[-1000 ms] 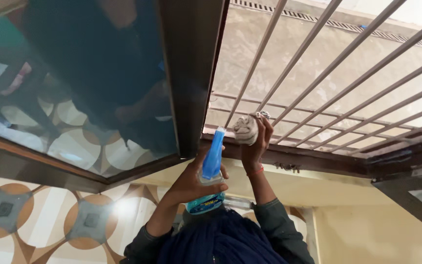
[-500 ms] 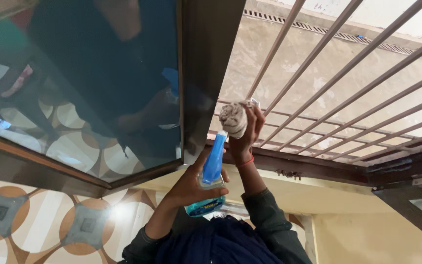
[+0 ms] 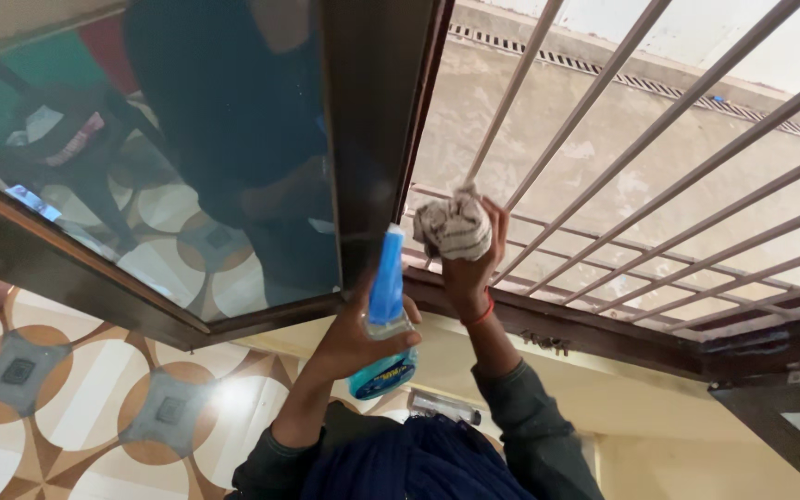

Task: The person cleans a window with metal security bars using a spray bottle and a cloth. They spray the cleaning solution onto the bars and wipe them down, then proceed to clean the glass pane of the window.

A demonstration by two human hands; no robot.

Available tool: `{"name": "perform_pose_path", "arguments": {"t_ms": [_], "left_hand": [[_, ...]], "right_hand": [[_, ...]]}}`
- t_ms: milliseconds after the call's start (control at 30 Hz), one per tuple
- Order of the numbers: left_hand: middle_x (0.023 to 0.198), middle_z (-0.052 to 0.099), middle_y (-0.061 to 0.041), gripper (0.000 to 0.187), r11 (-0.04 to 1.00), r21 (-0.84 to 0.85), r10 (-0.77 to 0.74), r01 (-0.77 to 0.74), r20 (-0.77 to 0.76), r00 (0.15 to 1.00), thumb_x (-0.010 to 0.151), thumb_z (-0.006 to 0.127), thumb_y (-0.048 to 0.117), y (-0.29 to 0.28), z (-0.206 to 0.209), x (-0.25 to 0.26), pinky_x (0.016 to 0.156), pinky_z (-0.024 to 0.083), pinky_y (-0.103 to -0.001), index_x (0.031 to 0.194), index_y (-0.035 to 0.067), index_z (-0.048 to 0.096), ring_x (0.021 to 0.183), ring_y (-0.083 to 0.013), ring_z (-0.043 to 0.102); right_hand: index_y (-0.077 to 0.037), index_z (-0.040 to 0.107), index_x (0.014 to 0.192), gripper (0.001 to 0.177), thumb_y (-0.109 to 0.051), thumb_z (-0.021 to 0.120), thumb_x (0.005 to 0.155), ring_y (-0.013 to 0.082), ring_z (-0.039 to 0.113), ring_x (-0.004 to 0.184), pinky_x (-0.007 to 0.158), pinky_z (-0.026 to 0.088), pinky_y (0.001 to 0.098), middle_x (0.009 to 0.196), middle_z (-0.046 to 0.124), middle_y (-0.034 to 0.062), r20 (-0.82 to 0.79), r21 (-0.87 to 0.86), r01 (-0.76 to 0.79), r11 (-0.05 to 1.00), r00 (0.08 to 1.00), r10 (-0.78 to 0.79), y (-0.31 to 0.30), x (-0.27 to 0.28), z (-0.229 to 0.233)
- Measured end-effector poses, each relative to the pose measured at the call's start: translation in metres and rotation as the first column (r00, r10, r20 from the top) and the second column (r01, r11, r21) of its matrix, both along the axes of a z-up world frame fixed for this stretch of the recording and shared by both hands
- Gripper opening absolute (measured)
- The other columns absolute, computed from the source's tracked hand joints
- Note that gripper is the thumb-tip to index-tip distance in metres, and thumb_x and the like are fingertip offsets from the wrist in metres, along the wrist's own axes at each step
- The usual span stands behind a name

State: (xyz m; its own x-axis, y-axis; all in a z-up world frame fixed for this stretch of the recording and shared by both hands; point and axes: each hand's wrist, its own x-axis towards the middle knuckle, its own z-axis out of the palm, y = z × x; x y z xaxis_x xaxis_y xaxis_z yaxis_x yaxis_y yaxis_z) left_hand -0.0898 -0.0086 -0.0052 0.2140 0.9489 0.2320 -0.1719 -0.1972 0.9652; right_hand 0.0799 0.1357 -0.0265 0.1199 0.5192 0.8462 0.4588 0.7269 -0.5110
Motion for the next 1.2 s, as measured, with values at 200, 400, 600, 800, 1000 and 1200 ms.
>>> {"name": "perform_pose_path", "arguments": {"t_ms": [200,400,600,800,1000,1200], "left_hand": [[0.102,0.070,-0.006,0.089,0.984,0.038,0.175,-0.174,-0.038,0.984,0.078,0.089,0.022,-0.004,0.001,0.005,0.088,0.058,-0.038,0.148,0.007,0.036,0.099,-0.0177,0.069],[0.101,0.071,-0.006,0.093,0.973,0.023,0.230,-0.230,-0.010,0.973,0.076,0.089,0.018,-0.015,0.011,0.014,0.088,0.058,-0.037,0.151,0.008,0.035,0.100,-0.0170,0.071],[0.100,0.070,-0.007,0.094,0.960,0.038,0.275,-0.276,0.030,0.961,0.077,0.087,0.013,-0.031,0.015,0.006,0.089,0.057,-0.037,0.154,0.011,0.033,0.100,-0.0171,0.070],[0.100,0.070,-0.007,0.093,0.964,0.030,0.261,-0.263,0.052,0.964,0.078,0.087,0.011,-0.034,0.008,0.001,0.089,0.057,-0.035,0.153,0.011,0.033,0.098,-0.0166,0.070],[0.101,0.070,-0.007,0.094,0.976,0.041,0.215,-0.216,0.030,0.976,0.076,0.089,0.013,-0.029,0.009,-0.002,0.090,0.057,-0.035,0.153,0.010,0.035,0.100,-0.0167,0.070],[0.105,0.072,-0.009,0.095,0.993,0.063,0.102,-0.103,0.009,0.995,0.078,0.089,0.015,-0.025,0.017,-0.010,0.090,0.057,-0.036,0.155,0.009,0.033,0.103,-0.0178,0.070]], "right_hand": [[-0.002,0.052,0.139,0.051,-0.010,0.076,0.095,0.0262,0.062,0.124,0.109,0.057,0.0412,0.137,0.057,0.0129,-0.610,0.313,-0.670,0.674,0.402,0.683,0.026,-0.014,0.074],[-0.001,0.053,0.144,0.052,0.003,0.073,0.096,0.0205,0.054,0.134,0.116,0.053,0.0353,0.147,0.049,0.0076,-0.352,0.240,-0.530,0.813,0.733,0.582,0.037,-0.055,0.121],[-0.005,0.037,0.151,0.066,0.003,0.072,0.095,0.0198,0.059,0.133,0.114,0.053,0.0328,0.142,0.054,0.0074,-0.295,0.170,-0.499,0.850,0.797,0.527,0.036,-0.075,0.087],[-0.004,0.051,0.141,0.052,0.005,0.072,0.094,0.0201,0.062,0.129,0.112,0.054,0.0345,0.136,0.060,0.0094,-0.208,0.101,-0.468,0.878,0.853,0.479,0.033,-0.063,0.014],[-0.003,0.059,0.135,0.051,0.007,0.074,0.088,0.0220,0.063,0.120,0.107,0.052,0.0343,0.129,0.061,0.0107,-0.209,-0.035,-0.397,0.917,0.900,0.382,0.033,-0.053,-0.025],[-0.003,0.042,0.146,0.065,0.006,0.076,0.092,0.0229,0.052,0.134,0.117,0.043,0.0393,0.142,0.054,0.0118,-0.069,0.098,-0.232,0.968,0.968,0.240,0.084,-0.036,0.001]]}}
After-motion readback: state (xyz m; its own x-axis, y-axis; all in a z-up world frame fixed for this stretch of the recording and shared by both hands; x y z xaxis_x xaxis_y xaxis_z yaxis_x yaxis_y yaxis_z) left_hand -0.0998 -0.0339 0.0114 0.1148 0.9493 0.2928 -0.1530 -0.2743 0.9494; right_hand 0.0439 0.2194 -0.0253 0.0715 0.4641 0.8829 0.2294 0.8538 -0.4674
